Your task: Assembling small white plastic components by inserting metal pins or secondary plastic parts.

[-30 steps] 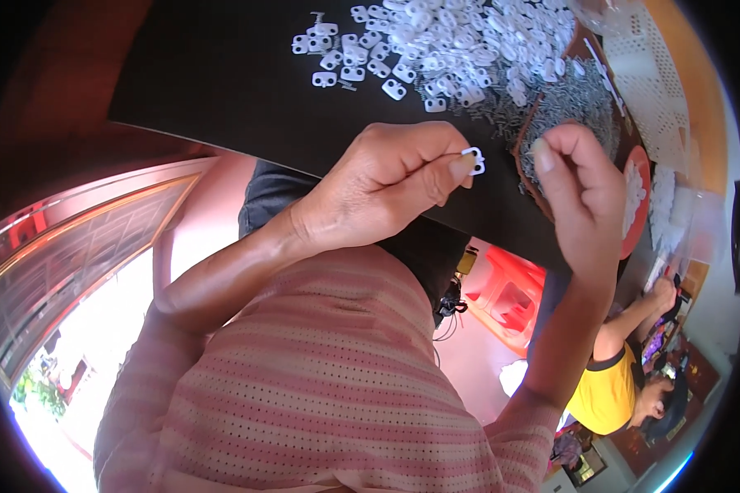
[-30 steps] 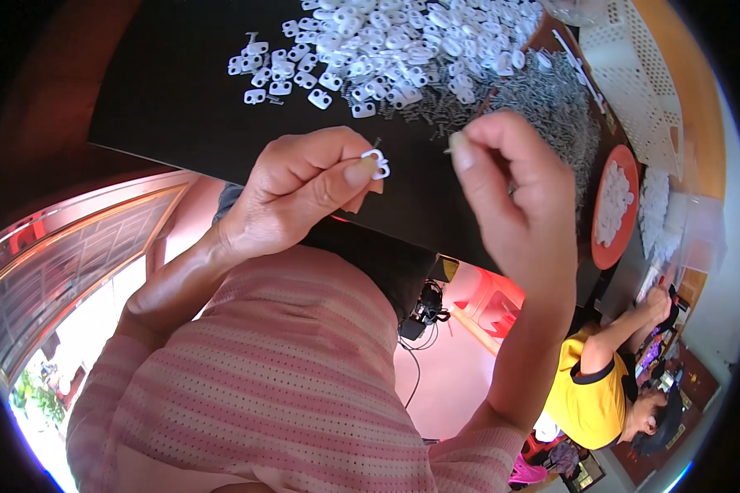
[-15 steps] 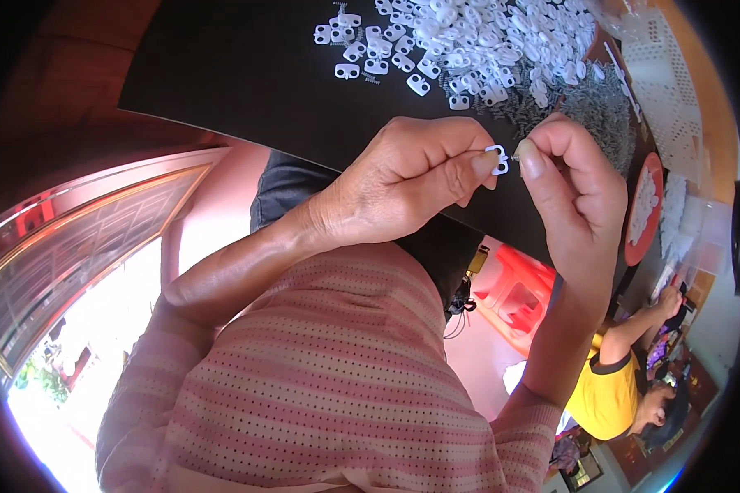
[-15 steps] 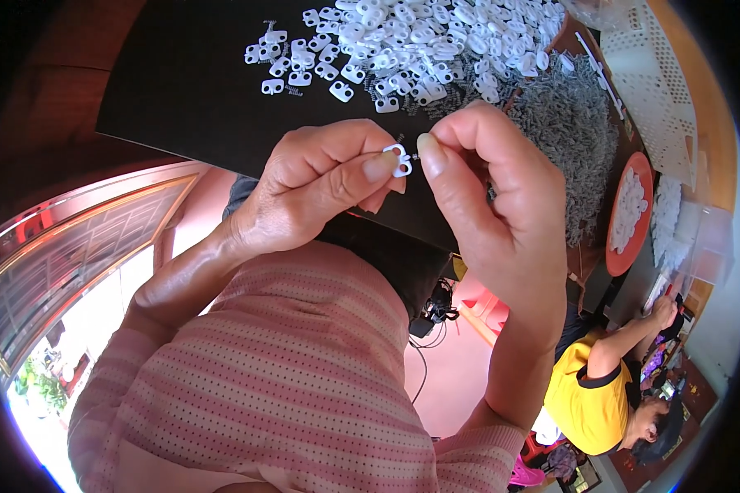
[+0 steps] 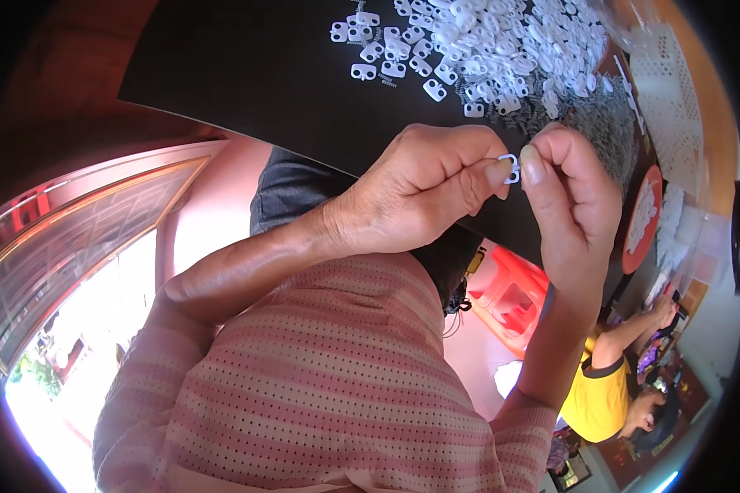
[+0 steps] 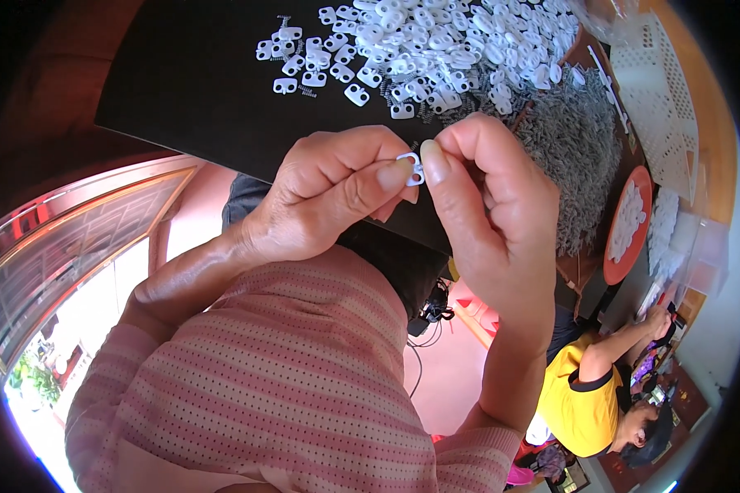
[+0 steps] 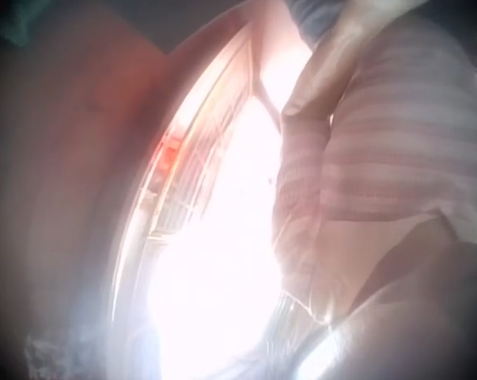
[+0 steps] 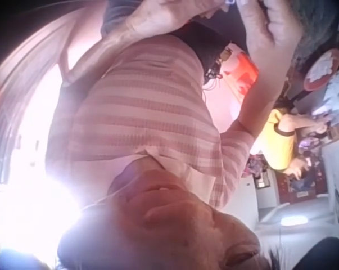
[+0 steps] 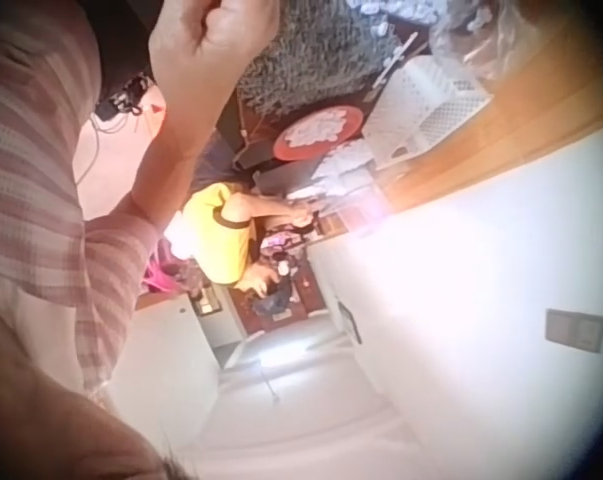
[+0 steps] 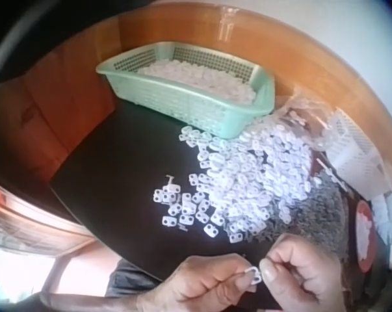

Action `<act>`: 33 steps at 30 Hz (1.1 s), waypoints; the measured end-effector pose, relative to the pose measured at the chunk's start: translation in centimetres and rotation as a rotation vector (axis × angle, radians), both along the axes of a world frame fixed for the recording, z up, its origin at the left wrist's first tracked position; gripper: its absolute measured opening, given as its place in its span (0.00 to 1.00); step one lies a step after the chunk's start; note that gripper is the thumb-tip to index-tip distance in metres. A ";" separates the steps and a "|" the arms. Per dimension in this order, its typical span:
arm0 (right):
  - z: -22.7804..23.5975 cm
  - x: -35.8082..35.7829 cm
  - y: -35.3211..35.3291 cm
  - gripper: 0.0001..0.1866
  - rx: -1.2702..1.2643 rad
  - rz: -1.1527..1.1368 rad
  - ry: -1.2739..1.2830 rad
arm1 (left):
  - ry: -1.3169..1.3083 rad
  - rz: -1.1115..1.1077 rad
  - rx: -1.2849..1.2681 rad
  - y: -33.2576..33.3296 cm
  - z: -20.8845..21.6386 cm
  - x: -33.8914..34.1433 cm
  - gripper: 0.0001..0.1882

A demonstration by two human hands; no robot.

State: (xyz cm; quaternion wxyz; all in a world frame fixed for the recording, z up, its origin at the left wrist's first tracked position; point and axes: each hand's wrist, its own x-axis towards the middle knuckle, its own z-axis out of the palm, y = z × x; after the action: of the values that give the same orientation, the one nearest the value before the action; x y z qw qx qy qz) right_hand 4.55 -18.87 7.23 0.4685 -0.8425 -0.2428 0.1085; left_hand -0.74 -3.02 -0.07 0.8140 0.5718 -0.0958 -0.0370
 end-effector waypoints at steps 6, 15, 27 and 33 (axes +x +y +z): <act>-0.8 -0.9 0.5 0.04 0.060 -0.031 0.042 | -0.066 0.068 -0.009 0.1 -0.3 -0.1 0.13; -0.1 -0.9 0.4 0.03 0.085 -0.002 0.056 | -0.251 0.139 0.009 0.1 -0.8 -0.2 0.12; -2.7 3.6 4.9 0.09 -0.174 0.268 -0.345 | -0.437 0.279 0.188 3.6 -0.7 -1.6 0.09; -3.2 5.0 7.4 0.06 -0.356 0.430 -0.404 | -0.430 0.314 0.190 3.8 -1.4 -1.6 0.08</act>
State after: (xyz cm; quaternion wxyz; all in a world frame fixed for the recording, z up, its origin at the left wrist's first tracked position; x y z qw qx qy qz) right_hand 9.55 -11.42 4.07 0.2229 -0.8450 -0.4800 0.0765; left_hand -2.38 0.82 -1.47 0.7136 0.6479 -0.1727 0.2030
